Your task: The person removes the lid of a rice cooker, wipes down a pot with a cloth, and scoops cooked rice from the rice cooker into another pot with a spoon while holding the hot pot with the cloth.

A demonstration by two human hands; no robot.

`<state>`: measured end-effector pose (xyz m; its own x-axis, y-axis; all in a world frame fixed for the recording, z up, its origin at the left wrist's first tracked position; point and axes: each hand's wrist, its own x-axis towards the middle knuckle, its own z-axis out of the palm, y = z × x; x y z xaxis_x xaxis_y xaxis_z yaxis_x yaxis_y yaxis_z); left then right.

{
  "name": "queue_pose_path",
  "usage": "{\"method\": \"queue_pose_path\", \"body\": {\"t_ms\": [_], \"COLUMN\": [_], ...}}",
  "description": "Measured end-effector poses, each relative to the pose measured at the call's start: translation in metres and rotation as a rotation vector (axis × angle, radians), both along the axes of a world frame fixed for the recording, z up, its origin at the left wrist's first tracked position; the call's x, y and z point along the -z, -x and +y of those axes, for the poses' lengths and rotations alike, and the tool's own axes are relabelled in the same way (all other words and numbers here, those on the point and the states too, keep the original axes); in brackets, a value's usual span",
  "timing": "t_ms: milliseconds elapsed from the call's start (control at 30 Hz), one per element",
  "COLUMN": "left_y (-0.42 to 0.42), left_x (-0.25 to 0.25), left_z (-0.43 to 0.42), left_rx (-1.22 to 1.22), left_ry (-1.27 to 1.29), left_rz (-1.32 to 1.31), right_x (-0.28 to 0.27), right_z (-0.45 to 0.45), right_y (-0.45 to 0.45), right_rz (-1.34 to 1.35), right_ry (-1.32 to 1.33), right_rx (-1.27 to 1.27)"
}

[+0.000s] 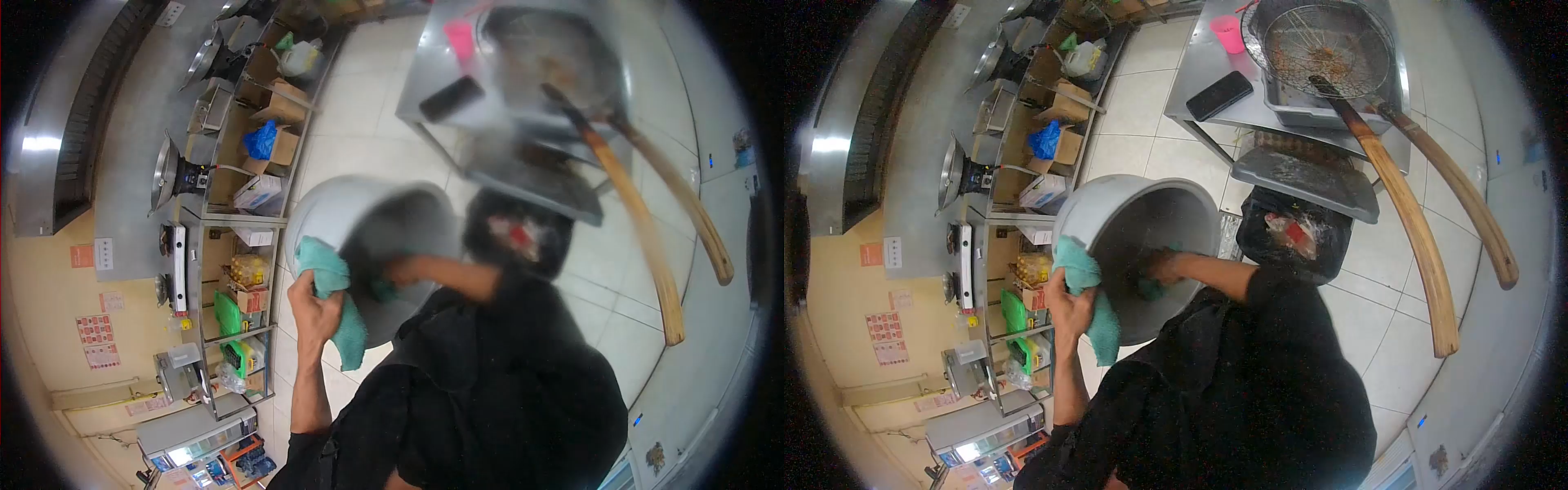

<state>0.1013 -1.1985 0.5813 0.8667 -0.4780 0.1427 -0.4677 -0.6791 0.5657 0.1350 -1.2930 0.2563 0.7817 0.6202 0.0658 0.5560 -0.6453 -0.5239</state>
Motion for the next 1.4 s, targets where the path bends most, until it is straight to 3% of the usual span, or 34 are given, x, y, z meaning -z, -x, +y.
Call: {"method": "queue_pose_path", "body": {"t_ms": [33,133,167,233,267,333,433,500,567,633,700,833,900,967,1033,1067,1133,1200,1267,1333,1367,1400], "left_y": [-0.004,-0.011,-0.015,-0.020,-0.019,-0.025,-0.034,-0.040,-0.043,-0.047,-0.048,-0.040,-0.030,-0.027,-0.005,0.002,0.019,0.035,0.048,0.067,0.068,0.072], "left_x": [0.003,0.018,0.023,0.034,0.032,0.041,0.051,0.060,0.063,0.069,0.081,0.107,0.114,0.121,0.136,0.139,0.135,0.133,0.133,0.164,0.177,0.149], "left_z": [0.008,0.025,0.031,0.041,0.037,0.045,0.047,0.050,0.047,0.045,0.055,0.079,0.095,0.112,0.123,0.125,0.129,0.129,0.133,0.185,0.198,0.151], "left_rx": [-0.002,-0.135,-0.139,-0.184,-0.271,-0.273,-0.307,-0.345,-0.366,-0.364,-0.361,-0.453,-0.515,-0.589,-0.659,-0.715,-0.775,-0.835,-0.938,-0.938,-0.943,-1.038], "left_ry": [0.002,0.072,0.084,0.170,0.157,0.198,0.228,0.287,0.254,0.258,0.254,0.204,0.199,0.142,0.161,0.179,0.219,0.265,0.225,0.207,0.203,0.264], "left_rz": [0.002,-0.002,0.004,0.010,0.045,0.050,0.012,0.074,0.071,0.088,0.097,0.085,0.062,0.222,0.253,0.294,0.302,0.323,0.307,0.340,0.353,0.313], "right_x": [-0.024,-0.019,-0.027,-0.068,-0.034,-0.018,-0.066,-0.077,-0.053,-0.115,-0.158,-0.121,-0.106,-0.111,-0.102,-0.110,-0.132,-0.181,-0.193,-0.205,-0.187,-0.198], "right_z": [-0.017,-0.079,-0.110,-0.172,-0.201,-0.245,-0.278,-0.273,-0.254,-0.234,-0.231,-0.231,-0.227,-0.244,-0.256,-0.265,-0.287,-0.306,-0.327,-0.345,-0.349,-0.350], "right_y": [0.013,0.061,0.079,0.119,0.139,0.167,0.196,0.188,0.175,0.141,0.117,0.100,0.086,0.053,0.027,0.011,-0.018,-0.048,-0.092,-0.133,-0.164,-0.167], "right_rz": [0.169,0.100,0.024,0.356,0.308,0.251,0.452,0.648,0.101,0.475,0.651,0.650,0.402,0.426,0.416,0.414,0.103,-0.009,-0.163,0.059,-0.020,-0.093], "right_ry": [0.029,0.042,0.102,0.282,0.241,0.227,0.418,0.116,-0.253,-0.350,-0.466,-0.394,-0.531,-0.545,-0.802,-0.811,-0.799,-0.607,-0.318,-0.014,0.071,0.048], "right_rx": [-0.218,-0.239,-0.158,0.223,0.431,0.663,0.805,0.764,0.648,0.664,0.543,0.646,0.871,0.852,1.064,1.053,1.170,1.210,1.196,1.243,1.248,1.204]}}
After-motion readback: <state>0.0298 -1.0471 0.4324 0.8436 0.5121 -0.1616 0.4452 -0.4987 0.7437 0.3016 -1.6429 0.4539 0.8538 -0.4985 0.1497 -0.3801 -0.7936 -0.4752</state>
